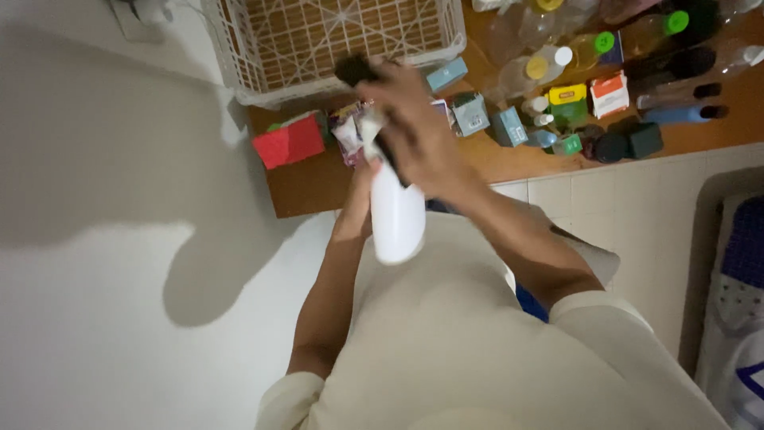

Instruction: The person wipes various bottles and boxes with a black cloth and places them into a white plastic basket on a wooden table. The items include detergent bottles, fabric softener, and small boxes. The person handles each item one at a time, wiping it before placing it in the basket.

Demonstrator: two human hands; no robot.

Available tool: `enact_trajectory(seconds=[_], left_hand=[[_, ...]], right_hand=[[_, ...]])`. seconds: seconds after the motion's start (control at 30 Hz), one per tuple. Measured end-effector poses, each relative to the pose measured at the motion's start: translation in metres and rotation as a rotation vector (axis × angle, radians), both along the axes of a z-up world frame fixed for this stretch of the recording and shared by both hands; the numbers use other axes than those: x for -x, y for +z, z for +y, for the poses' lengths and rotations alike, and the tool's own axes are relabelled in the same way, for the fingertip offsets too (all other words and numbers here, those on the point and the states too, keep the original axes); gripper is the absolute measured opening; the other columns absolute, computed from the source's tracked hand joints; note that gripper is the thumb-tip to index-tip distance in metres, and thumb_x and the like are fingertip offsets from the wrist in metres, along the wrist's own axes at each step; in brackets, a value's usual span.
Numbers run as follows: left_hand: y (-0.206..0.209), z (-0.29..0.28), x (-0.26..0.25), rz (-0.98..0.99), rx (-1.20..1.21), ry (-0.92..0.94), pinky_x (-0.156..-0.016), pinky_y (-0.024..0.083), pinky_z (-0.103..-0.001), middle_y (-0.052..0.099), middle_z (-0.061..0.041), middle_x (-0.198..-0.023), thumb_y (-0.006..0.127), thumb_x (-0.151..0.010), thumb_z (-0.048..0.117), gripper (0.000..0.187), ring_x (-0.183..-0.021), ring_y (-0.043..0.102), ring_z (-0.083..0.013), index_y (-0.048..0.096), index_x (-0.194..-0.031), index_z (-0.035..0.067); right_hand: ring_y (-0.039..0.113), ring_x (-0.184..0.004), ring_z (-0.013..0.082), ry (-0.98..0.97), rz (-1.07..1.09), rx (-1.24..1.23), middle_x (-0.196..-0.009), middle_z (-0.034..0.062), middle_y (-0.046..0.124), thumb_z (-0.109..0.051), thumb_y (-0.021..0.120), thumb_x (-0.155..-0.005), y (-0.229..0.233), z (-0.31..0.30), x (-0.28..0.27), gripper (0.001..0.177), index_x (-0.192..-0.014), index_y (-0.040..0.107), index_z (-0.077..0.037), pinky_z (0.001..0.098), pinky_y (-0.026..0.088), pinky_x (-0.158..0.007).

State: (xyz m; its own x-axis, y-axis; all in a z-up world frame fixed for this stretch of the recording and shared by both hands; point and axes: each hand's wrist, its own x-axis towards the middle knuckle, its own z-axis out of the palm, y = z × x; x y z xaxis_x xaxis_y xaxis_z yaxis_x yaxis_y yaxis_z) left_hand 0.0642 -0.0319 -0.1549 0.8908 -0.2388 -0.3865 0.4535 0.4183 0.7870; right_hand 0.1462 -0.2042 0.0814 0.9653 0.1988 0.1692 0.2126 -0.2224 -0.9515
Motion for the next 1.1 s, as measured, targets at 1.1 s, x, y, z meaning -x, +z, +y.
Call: enact_trajectory(seconds=[1.1], left_hand=[[0.151, -0.021, -0.036, -0.421, -0.568, 0.818, -0.106, 0.052, -0.040, 0.059, -0.017, -0.136, 0.074, -0.097, 0.012, 0.057, -0.122, 0.062, -0.0247, 0.044, -0.142, -0.007]], right_hand=[[0.059, -0.132, 0.0303, -0.266, 0.429, -0.188, -0.142, 0.0233, 0.064, -0.028, 0.044, -0.112, -0.079, 0.046, 0.086, 0.046, -0.146, 0.053, 0.001, 0.0373, 0.043, -0.114]])
